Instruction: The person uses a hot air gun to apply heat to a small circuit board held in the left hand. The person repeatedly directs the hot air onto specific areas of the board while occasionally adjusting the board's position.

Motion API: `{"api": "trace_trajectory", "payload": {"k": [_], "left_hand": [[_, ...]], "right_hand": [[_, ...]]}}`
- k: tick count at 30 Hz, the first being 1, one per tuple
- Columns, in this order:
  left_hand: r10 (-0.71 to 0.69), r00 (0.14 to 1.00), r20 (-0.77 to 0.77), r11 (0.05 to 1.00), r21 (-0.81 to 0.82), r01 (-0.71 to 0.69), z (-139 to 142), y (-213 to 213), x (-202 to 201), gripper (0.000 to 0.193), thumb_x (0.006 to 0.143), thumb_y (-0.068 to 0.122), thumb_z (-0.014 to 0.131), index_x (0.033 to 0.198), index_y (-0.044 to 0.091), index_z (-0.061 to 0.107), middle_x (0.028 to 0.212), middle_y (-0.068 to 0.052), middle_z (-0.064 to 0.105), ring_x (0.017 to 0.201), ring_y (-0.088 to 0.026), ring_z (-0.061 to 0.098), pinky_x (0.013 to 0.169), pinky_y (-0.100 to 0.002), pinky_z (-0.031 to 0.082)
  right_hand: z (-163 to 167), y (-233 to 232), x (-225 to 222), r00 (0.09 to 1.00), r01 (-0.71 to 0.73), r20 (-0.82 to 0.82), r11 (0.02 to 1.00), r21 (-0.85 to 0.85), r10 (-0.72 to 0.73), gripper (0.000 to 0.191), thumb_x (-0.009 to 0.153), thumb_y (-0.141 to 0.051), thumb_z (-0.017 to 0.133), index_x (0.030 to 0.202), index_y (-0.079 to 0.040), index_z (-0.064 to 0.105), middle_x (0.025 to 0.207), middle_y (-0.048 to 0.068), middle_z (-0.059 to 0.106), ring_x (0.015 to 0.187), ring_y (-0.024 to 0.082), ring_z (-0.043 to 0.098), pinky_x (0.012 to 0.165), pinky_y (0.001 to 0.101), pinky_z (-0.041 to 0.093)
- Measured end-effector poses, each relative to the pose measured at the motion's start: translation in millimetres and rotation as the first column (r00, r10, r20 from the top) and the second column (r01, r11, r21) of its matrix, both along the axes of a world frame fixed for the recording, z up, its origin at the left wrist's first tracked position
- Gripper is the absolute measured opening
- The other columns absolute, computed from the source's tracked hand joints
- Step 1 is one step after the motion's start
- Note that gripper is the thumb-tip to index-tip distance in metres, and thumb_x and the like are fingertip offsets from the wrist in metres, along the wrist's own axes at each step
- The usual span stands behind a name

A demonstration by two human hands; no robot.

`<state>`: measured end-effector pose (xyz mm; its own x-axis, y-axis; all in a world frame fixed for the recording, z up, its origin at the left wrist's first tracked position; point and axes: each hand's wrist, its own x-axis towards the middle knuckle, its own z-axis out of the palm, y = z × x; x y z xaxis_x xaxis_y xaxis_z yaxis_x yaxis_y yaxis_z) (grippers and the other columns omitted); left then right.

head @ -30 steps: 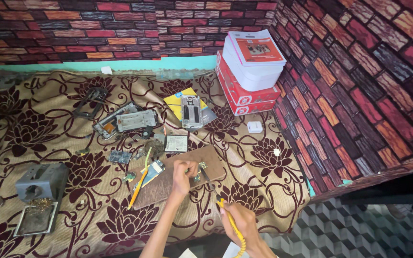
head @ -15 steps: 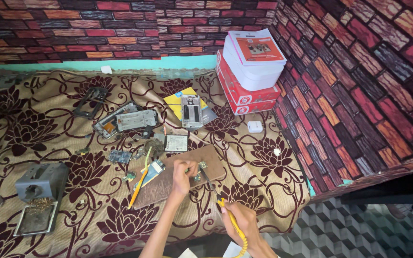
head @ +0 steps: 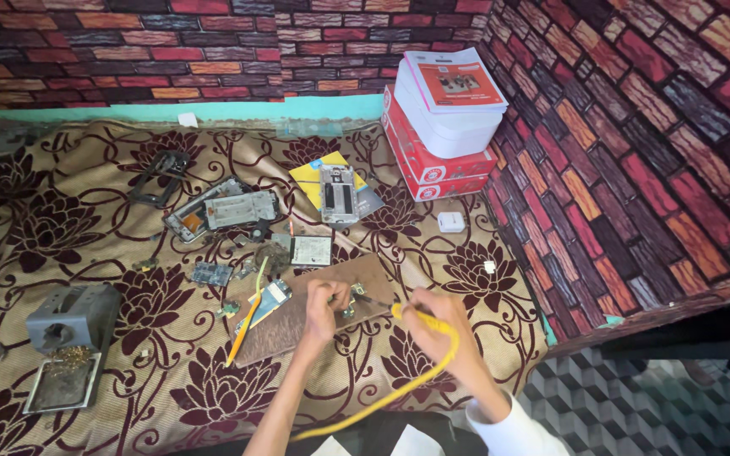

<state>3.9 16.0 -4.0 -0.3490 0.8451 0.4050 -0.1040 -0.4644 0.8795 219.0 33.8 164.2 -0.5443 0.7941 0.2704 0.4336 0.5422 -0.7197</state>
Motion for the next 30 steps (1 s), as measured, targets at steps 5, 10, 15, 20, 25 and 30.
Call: {"api": "trace_trajectory", "payload": {"k": [5, 10, 15, 20, 25, 30], "left_hand": [[0.007, 1.000, 0.022, 0.999, 0.054, -0.008, -6.1, -0.8, 3.6, 0.024, 0.106, 0.013, 0.028, 0.086, 0.002, 0.033, 0.074, -0.006, 0.036, 0.063, -0.017, 0.040, 0.063, -0.032, 0.040], [0.000, 1.000, -0.013, 0.995, 0.100, 0.001, -7.4, -1.2, 2.5, 0.020, 0.108, 0.013, 0.028, 0.090, 0.003, 0.031, 0.074, -0.005, 0.035, 0.064, -0.016, 0.040, 0.063, -0.031, 0.040], [-0.067, 0.997, 0.028, 0.997, 0.028, 0.066, -7.3, -1.0, -0.4, 0.034, 0.112, 0.017, 0.025, 0.082, 0.004, 0.031, 0.071, -0.005, 0.031, 0.063, -0.016, 0.036, 0.062, -0.031, 0.036], [-0.051, 0.999, 0.001, 0.998, -0.023, 0.051, -6.4, 6.0, -4.4, 0.039, 0.105, 0.028, 0.019, 0.072, 0.008, 0.026, 0.063, -0.003, 0.024, 0.056, -0.016, 0.031, 0.056, -0.031, 0.033], [-0.070, 0.997, 0.029, 0.995, -0.064, 0.072, -5.1, 3.2, -4.5, 0.041, 0.103, 0.030, 0.020, 0.069, 0.008, 0.027, 0.063, -0.004, 0.024, 0.057, -0.017, 0.031, 0.058, -0.033, 0.033], [-0.080, 0.996, 0.039, 0.995, -0.052, 0.082, -1.0, 1.1, -3.7, 0.041, 0.105, 0.027, 0.023, 0.070, 0.007, 0.026, 0.064, -0.004, 0.025, 0.057, -0.017, 0.031, 0.058, -0.033, 0.032]], "right_hand": [[17.7, 35.2, -17.1, 0.995, -0.103, 0.004, 0.994, 0.048, 0.103, 0.022, 0.082, -0.021, 0.065, 0.072, -0.002, 0.065, 0.051, 0.010, 0.060, 0.045, 0.021, 0.060, 0.048, 0.0344, 0.044], [26.2, 50.0, -27.1, 0.992, -0.060, 0.100, 0.984, -0.166, 0.077, 0.025, 0.080, -0.022, 0.064, 0.068, 0.000, 0.063, 0.046, 0.012, 0.054, 0.041, 0.024, 0.058, 0.044, 0.0381, 0.042], [33.6, 54.6, -34.6, 0.989, -0.130, 0.040, 0.966, -0.221, 0.143, 0.029, 0.082, -0.023, 0.062, 0.066, 0.001, 0.057, 0.048, 0.010, 0.059, 0.043, 0.021, 0.066, 0.044, 0.0358, 0.047], [41.8, 56.6, -39.5, 0.965, -0.183, 0.170, 0.976, -0.118, 0.201, 0.027, 0.082, -0.023, 0.065, 0.070, 0.000, 0.060, 0.052, 0.010, 0.060, 0.045, 0.020, 0.061, 0.047, 0.0355, 0.045], [49.8, 58.3, -39.6, 0.942, -0.210, 0.203, 0.943, -0.258, 0.266, 0.021, 0.079, -0.023, 0.067, 0.073, -0.002, 0.065, 0.052, 0.007, 0.063, 0.044, 0.014, 0.060, 0.045, 0.0333, 0.045], [51.7, 64.7, -37.0, 0.924, -0.284, 0.176, 0.917, -0.278, 0.340, 0.020, 0.079, -0.022, 0.068, 0.074, -0.003, 0.067, 0.051, 0.006, 0.063, 0.045, 0.012, 0.059, 0.044, 0.0311, 0.043]]}}
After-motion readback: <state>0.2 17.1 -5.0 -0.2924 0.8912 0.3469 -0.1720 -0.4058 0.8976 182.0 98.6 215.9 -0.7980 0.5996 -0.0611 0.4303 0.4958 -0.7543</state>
